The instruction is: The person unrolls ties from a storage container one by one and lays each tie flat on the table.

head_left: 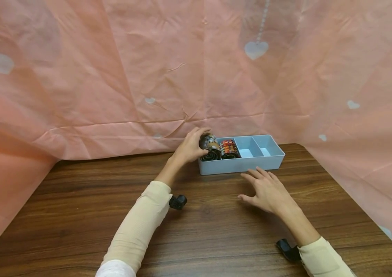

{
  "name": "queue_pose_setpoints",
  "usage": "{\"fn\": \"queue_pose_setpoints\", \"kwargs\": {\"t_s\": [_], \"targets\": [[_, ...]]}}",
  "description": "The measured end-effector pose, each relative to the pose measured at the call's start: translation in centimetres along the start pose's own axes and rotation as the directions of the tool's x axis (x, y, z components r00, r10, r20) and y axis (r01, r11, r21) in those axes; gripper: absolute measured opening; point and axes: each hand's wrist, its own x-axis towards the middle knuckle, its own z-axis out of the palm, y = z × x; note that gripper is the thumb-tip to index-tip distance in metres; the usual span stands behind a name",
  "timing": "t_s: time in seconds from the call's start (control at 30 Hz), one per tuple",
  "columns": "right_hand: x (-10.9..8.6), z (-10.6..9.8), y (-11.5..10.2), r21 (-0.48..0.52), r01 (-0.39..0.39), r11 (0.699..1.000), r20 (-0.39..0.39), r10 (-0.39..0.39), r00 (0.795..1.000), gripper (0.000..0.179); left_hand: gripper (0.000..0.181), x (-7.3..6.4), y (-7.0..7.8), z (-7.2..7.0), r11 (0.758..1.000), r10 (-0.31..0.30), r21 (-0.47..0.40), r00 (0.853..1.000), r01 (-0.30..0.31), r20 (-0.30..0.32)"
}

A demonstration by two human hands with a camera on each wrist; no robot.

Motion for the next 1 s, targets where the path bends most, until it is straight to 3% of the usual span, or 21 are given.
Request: {"fn": "queue_pose_setpoints", "kwargs": {"t_s": [0.37,0.57,0.83,1.0], "targets": [[0.1,0.0,0.1,0.014,-0.002,1.0,-0.011,0.002,1.0,0.067,0.075,0.1,-0.6,0.0,0.998,0.012,-0.065,1.0,-0.013,-0.02],[0.2,0.0,0.1,0.014,0.001,1.0,-0.018,0.0,1.0,0.066,0.075,0.0,-1.2,0.1,0.99,-0.022,-0.137,1.0,0.022,0.0],[0.2,0.0,0.2,0.012,-0.003,1.0,-0.009,0.003,1.0,0.067,0.075,-0.1,-1.7,0.1,0.958,-0.089,-0.273,0.996,0.092,0.026],[0.2,0.0,0.2,0.014,0.001,1.0,-0.015,-0.001,1.0,0.066,0.076,0.0,-1.9,0.1,0.939,-0.091,-0.331,0.996,0.092,0.018]]}}
